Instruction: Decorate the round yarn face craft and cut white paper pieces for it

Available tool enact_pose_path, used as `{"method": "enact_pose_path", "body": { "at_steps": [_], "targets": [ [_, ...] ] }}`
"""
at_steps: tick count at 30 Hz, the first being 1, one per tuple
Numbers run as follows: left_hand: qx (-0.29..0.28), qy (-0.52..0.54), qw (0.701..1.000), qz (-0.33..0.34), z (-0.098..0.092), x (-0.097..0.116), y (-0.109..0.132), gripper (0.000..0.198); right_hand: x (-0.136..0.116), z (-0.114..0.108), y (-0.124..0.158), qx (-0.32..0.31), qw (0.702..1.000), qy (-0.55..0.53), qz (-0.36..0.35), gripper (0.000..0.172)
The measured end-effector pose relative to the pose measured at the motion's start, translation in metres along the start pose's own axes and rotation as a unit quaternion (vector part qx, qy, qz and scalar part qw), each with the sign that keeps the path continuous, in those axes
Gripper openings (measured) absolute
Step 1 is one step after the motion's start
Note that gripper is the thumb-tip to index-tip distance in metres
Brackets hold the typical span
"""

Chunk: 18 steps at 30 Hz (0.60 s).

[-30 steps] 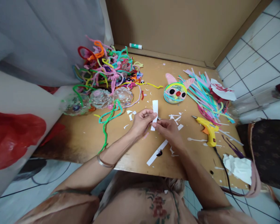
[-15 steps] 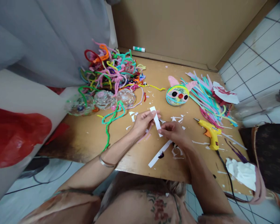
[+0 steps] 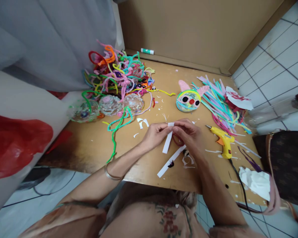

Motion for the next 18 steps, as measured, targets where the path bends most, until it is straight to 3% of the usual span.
{"method": "enact_pose_path", "body": {
  "at_steps": [5, 11, 18],
  "targets": [
    [-0.058, -0.039, 0.997, 0.03, 0.002, 0.002, 0.001, 0.04, 0.006, 0.002, -0.002, 0.008, 1.0, -0.014, -0.009, 0.024],
    [-0.106, 0.019, 0.993, -0.038, 0.005, -0.001, 0.002, 0.032, 0.01, -0.006, -0.007, 0.039, 0.983, -0.181, 0.015, 0.018],
    [-0.1, 0.0, 0.994, -0.052, 0.005, -0.003, 0.002, 0.029, 0.014, -0.02, -0.016, 0.029, 0.954, -0.29, 0.067, 0.029]
  ]
}}
Point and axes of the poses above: each hand's wrist, its own y-axis away from the middle knuckle, its own z-axis out of the palm, x = y × z, the point moved 2 cm from there along -y, towards the middle knuckle, and after that the axes turned 15 degrees about z, right-handed, at the moved point
